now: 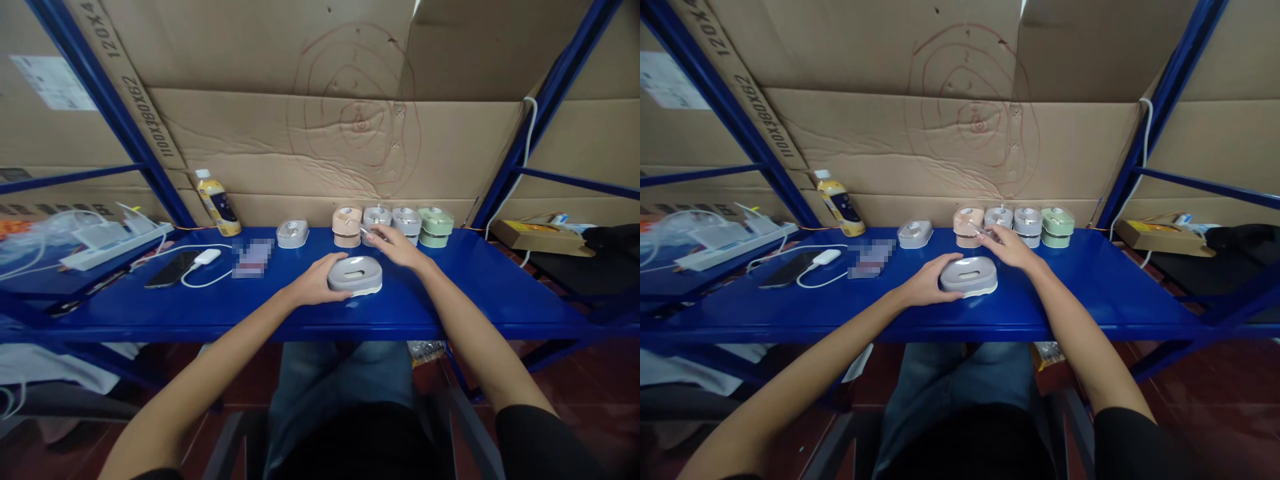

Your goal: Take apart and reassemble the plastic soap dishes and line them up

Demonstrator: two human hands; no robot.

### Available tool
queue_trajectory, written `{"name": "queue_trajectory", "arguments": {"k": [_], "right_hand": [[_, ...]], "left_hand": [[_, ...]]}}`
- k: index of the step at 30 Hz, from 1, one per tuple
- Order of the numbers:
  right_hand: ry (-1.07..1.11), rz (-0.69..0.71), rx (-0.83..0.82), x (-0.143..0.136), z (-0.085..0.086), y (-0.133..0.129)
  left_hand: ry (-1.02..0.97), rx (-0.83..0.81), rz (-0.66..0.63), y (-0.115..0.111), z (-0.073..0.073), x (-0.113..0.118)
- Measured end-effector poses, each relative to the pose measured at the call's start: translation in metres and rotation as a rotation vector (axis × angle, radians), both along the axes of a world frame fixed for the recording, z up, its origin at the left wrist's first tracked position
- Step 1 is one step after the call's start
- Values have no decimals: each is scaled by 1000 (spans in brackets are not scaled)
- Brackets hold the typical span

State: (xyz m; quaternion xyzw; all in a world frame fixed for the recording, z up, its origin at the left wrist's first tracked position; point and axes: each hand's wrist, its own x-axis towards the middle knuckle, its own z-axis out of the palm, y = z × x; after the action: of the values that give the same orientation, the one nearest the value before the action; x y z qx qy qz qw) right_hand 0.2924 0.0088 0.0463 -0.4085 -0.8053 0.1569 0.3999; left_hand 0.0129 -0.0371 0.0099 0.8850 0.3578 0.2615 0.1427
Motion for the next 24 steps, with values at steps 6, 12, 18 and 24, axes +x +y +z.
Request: {"name": "queue_trajectory", "arguments": {"k": [6,12,18,24], "right_hand": [[-10,-4,15,0,-2,1],[-64,62,34,-2,1,-4],[-95,57,26,-5,2,-8],[-128,117,14,-7,3,-12]], "left_hand": [[42,71,-65,-2,-6,1],[125,66,1,-8,-1,6],[102,13,-8,-4,-1,4],[-56,-88,-57,7,-11,-2]]}}
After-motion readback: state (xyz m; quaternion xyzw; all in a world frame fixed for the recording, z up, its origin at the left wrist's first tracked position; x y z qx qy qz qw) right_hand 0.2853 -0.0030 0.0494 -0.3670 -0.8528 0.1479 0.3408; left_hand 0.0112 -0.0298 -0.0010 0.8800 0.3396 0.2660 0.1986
